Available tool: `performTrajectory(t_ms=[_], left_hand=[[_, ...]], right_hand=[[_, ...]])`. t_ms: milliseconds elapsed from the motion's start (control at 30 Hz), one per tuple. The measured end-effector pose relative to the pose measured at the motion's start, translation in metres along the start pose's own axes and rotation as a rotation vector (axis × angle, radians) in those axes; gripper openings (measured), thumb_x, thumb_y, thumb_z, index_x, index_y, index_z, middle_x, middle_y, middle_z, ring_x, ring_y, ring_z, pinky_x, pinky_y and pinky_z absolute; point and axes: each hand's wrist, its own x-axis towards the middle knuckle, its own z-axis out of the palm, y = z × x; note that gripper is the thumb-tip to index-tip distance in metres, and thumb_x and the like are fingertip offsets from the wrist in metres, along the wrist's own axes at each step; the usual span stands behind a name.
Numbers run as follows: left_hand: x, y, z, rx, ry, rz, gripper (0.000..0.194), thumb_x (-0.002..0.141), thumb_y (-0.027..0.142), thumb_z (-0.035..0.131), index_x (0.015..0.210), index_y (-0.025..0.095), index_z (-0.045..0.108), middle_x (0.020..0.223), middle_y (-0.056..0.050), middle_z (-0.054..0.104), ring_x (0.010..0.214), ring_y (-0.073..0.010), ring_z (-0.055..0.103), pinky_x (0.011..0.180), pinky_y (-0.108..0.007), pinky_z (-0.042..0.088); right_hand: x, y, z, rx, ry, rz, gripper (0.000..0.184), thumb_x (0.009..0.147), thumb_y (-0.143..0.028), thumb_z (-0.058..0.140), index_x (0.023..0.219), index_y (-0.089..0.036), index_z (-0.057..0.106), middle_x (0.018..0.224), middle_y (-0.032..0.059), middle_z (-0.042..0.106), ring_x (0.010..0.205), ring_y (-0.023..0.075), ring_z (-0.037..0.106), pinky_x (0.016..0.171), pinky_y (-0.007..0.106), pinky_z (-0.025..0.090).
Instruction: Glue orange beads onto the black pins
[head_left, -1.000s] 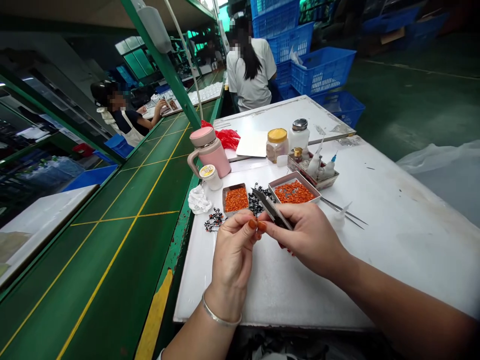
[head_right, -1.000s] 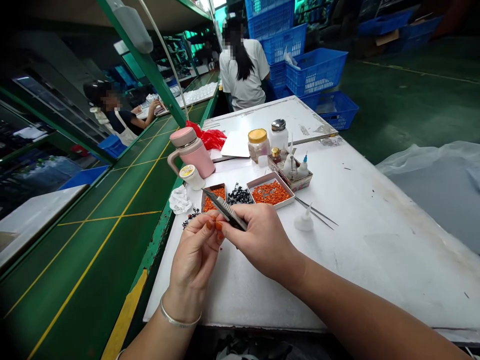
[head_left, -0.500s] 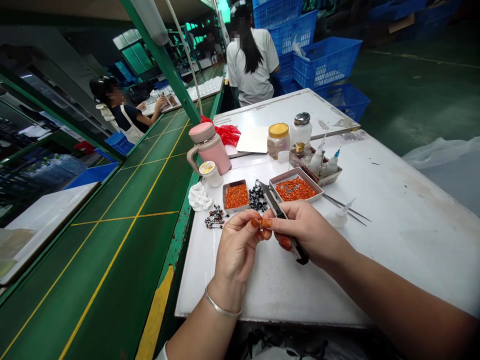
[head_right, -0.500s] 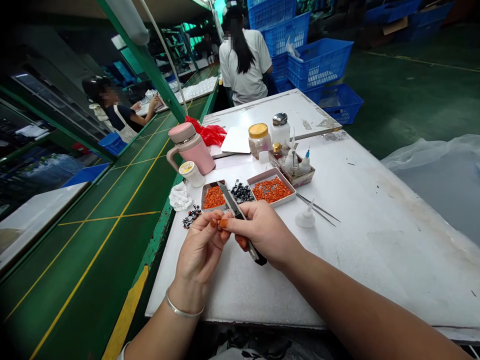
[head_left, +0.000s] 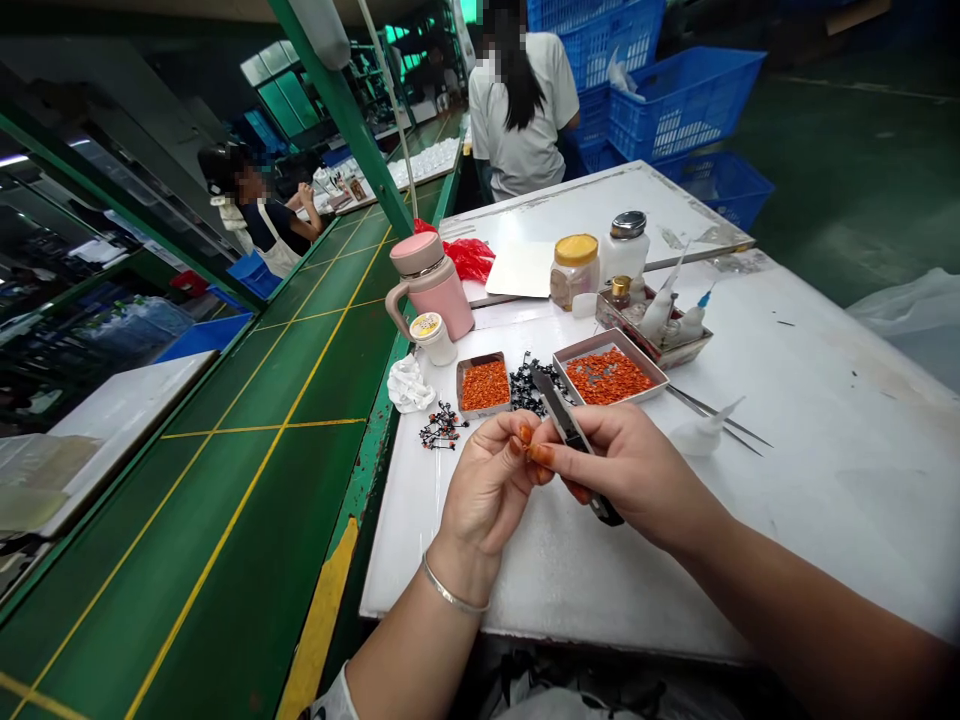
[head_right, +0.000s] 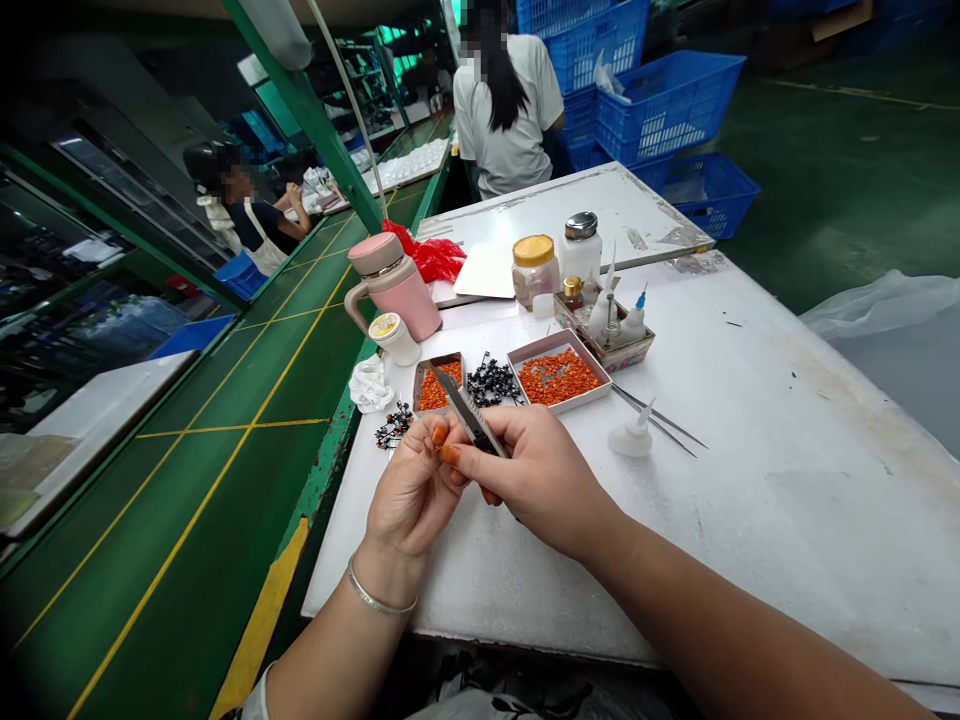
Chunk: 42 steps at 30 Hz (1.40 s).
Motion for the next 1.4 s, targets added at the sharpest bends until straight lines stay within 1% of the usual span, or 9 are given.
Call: performTrajectory(t_ms=[100,167,267,400,533,600,767,967,1400], left_hand=[[0.001,0.003,-0.001,0.002,0.016,0.011,0.012,0.079,0.022,0.066,0.077,0.013,0.057,0.08,0.002,0.055,0.062,-0.0043,0.057,0.054,-0.015,0.05],[0.002,0.006,-0.003,0.006,0.065,0.014,0.018,0.075,0.025,0.071,0.08,0.014,0.058,0.082,0.001,0.059,0.064,-0.0041,0.058,0.054,-0.013,0.05],[0.002,0.01,-0.005,0.004,0.141,0.021,0.03,0.065,0.025,0.081,0.077,0.014,0.056,0.074,0.002,0.061,0.061,-0.0028,0.057,0.052,-0.009,0.048],[0.002,0.013,-0.006,-0.002,0.158,0.053,0.032,0.06,0.022,0.084,0.073,0.014,0.055,0.07,0.002,0.063,0.06,-0.0028,0.058,0.052,-0.008,0.048],[0.001,0.016,-0.007,0.026,0.152,0.104,0.027,0.062,0.017,0.082,0.072,0.014,0.057,0.071,0.002,0.065,0.062,-0.0035,0.061,0.054,-0.009,0.049],[0.001,0.018,-0.007,0.059,0.169,0.136,0.026,0.062,0.015,0.081,0.076,0.015,0.058,0.071,0.003,0.066,0.061,-0.0039,0.062,0.055,-0.009,0.049],[-0.002,0.023,-0.008,0.179,0.253,0.237,0.03,0.061,0.016,0.082,0.08,0.017,0.06,0.069,0.002,0.068,0.06,-0.0049,0.063,0.057,-0.01,0.051],[-0.003,0.02,-0.009,0.242,0.316,0.276,0.033,0.057,0.021,0.085,0.079,0.016,0.061,0.071,0.0,0.071,0.061,-0.009,0.066,0.054,-0.013,0.052],[-0.003,0.016,-0.013,0.285,0.308,0.304,0.027,0.059,0.02,0.084,0.077,0.017,0.063,0.069,0.001,0.07,0.058,-0.0086,0.064,0.054,-0.015,0.052]], right_hand=[[-0.001,0.001,-0.001,-0.067,0.023,-0.015,0.02,0.082,-0.03,0.067,0.075,-0.012,0.062,0.057,-0.0006,0.051,0.05,0.0062,0.044,0.046,0.018,0.034],[-0.002,0.001,-0.003,-0.09,0.038,-0.023,0.019,0.082,-0.029,0.067,0.076,-0.012,0.063,0.055,-0.0014,0.05,0.048,0.0057,0.044,0.044,0.017,0.033],[-0.002,0.002,-0.005,-0.108,0.058,-0.016,0.018,0.082,-0.029,0.068,0.077,-0.013,0.065,0.053,-0.0026,0.049,0.045,0.0053,0.043,0.043,0.017,0.033],[-0.002,0.004,-0.006,-0.159,0.049,-0.027,0.023,0.083,-0.035,0.066,0.078,-0.013,0.064,0.053,-0.0022,0.049,0.046,0.0058,0.044,0.044,0.018,0.033],[-0.007,0.006,-0.007,-0.246,-0.022,-0.076,0.04,0.094,-0.045,0.048,0.071,-0.013,0.055,0.058,-0.0004,0.052,0.049,0.0058,0.046,0.047,0.02,0.034],[-0.011,0.004,-0.008,-0.331,-0.037,-0.094,0.044,0.098,-0.046,0.04,0.07,-0.014,0.05,0.058,-0.0006,0.051,0.049,0.0061,0.045,0.049,0.021,0.034],[-0.017,0.0,-0.008,-0.528,-0.041,-0.142,0.033,0.1,-0.04,0.038,0.08,-0.016,0.049,0.062,-0.0017,0.055,0.052,0.0074,0.048,0.053,0.023,0.034],[-0.017,0.005,-0.005,-0.749,-0.042,-0.224,0.032,0.099,-0.038,0.036,0.078,-0.017,0.047,0.061,-0.0012,0.051,0.054,0.01,0.042,0.052,0.026,0.027],[-0.014,0.011,-0.005,-0.877,-0.042,-0.174,0.03,0.099,-0.038,0.034,0.084,-0.018,0.05,0.062,-0.0017,0.049,0.054,0.0109,0.041,0.054,0.027,0.023]])
